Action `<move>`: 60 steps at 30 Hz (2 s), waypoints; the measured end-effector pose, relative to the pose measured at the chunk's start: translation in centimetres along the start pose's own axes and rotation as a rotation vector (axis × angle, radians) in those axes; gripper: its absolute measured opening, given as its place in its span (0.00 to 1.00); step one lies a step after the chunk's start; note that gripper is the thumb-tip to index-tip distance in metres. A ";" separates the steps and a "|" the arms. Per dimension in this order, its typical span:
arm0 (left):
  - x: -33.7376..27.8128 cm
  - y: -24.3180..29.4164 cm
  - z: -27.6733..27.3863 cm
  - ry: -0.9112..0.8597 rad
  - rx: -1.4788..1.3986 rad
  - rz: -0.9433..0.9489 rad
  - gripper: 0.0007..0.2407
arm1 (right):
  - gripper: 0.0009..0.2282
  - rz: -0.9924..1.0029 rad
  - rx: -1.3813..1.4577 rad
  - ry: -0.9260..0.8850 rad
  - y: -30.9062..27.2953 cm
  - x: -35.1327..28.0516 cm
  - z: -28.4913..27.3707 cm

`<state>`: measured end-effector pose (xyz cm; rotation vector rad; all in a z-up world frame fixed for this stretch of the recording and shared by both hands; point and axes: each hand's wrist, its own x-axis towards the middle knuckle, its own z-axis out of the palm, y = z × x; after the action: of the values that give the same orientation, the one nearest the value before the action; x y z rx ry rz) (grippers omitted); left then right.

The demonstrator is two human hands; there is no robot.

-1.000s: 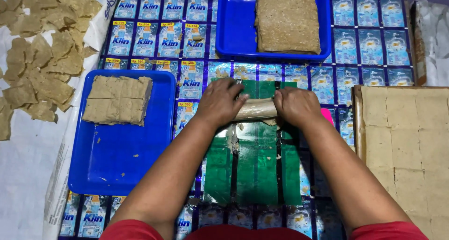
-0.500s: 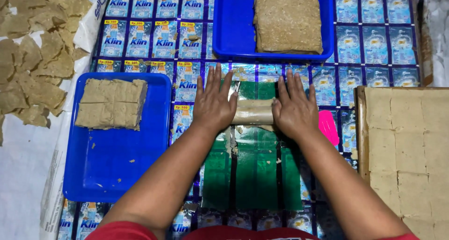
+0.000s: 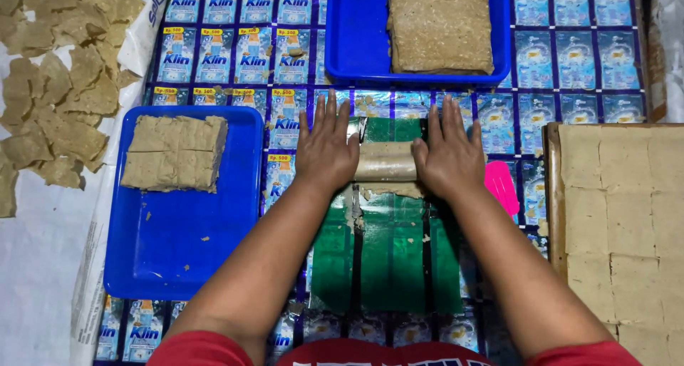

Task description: Flattening and cutting food paste into square pieces for further processing.

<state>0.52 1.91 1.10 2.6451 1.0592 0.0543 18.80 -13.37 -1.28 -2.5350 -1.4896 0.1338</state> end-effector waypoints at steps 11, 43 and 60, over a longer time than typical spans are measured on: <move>-1.7 0.4 0.7 0.138 0.017 -0.004 0.28 | 0.33 0.037 -0.029 -0.042 -0.4 -1.0 -0.3; -5.8 0.6 2.4 0.189 0.015 0.006 0.25 | 0.29 -0.009 -0.028 0.079 -0.2 -5.6 0.7; -4.4 -0.3 3.2 0.151 0.062 0.021 0.24 | 0.27 -0.016 -0.045 0.042 0.1 -4.6 1.2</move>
<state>-2.44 -1.76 -1.75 2.7440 1.0963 0.2322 16.43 -17.23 -2.58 -2.5436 -1.5131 0.0452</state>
